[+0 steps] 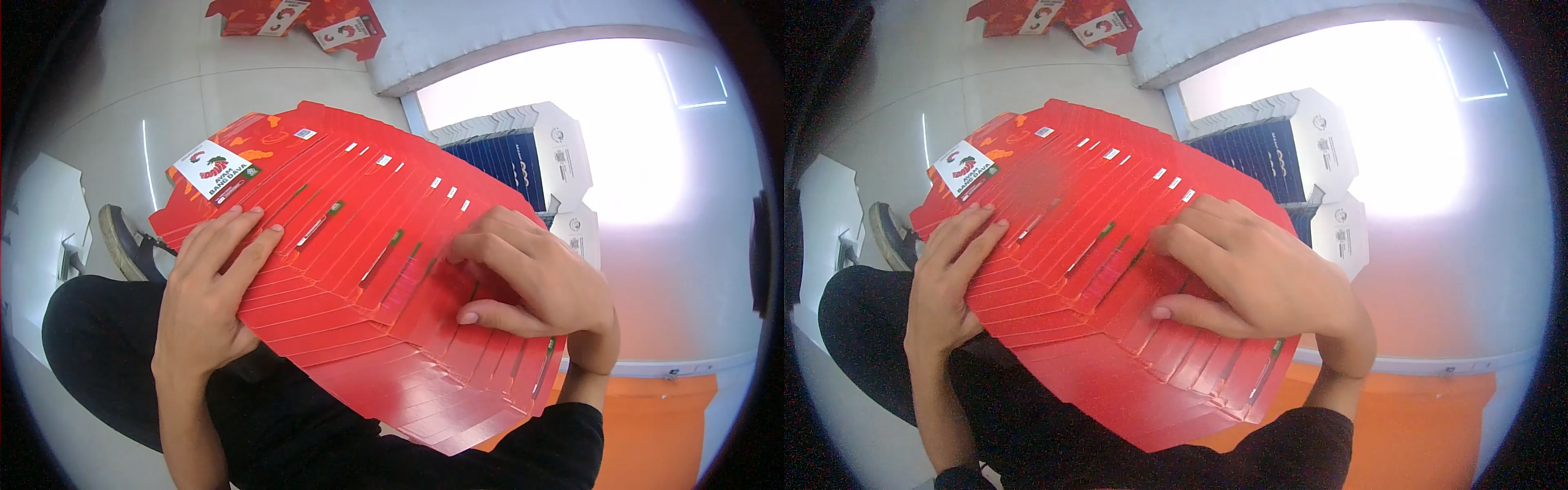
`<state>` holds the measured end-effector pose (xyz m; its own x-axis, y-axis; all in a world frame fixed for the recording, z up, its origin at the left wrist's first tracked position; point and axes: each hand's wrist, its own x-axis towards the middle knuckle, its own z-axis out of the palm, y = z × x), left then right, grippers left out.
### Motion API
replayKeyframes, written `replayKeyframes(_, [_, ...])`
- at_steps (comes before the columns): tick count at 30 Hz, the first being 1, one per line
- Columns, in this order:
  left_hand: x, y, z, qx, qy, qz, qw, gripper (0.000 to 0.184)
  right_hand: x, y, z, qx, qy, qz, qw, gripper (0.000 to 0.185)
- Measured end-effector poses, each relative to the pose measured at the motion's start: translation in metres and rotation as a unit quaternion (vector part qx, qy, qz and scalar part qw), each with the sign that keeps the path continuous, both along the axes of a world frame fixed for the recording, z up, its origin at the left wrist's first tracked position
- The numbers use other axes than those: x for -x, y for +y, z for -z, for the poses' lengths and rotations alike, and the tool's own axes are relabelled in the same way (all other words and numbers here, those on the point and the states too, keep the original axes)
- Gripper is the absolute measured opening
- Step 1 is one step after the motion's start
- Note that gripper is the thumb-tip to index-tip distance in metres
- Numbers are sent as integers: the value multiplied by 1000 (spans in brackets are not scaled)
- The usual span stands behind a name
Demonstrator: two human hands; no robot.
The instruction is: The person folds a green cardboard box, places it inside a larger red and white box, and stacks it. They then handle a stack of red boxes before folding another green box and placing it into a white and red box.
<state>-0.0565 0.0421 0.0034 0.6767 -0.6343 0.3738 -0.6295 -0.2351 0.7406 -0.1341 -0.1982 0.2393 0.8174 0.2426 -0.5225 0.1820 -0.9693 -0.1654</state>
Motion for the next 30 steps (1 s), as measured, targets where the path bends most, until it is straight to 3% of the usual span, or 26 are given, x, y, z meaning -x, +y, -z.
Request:
replayKeyframes(7, [-1, 0, 0, 8, -4, 3, 1000, 64, -4, -4, 9, 8, -43, -71, 997, 45])
replayKeyframes(13, [-2, 1, 6, 5, -31, 8, 999, 66, -11, 6, 7, 49, -8, -43, 998, 36])
replayKeyframes(22, [-2, 1, 4, 8, -29, 5, 1000, 64, -25, 2, 12, 5, -30, -114, 993, 31])
replayKeyframes(30, [-1, 2, 4, 7, -17, 5, 1000, 60, -33, 3, 14, -21, 30, -60, 998, 36])
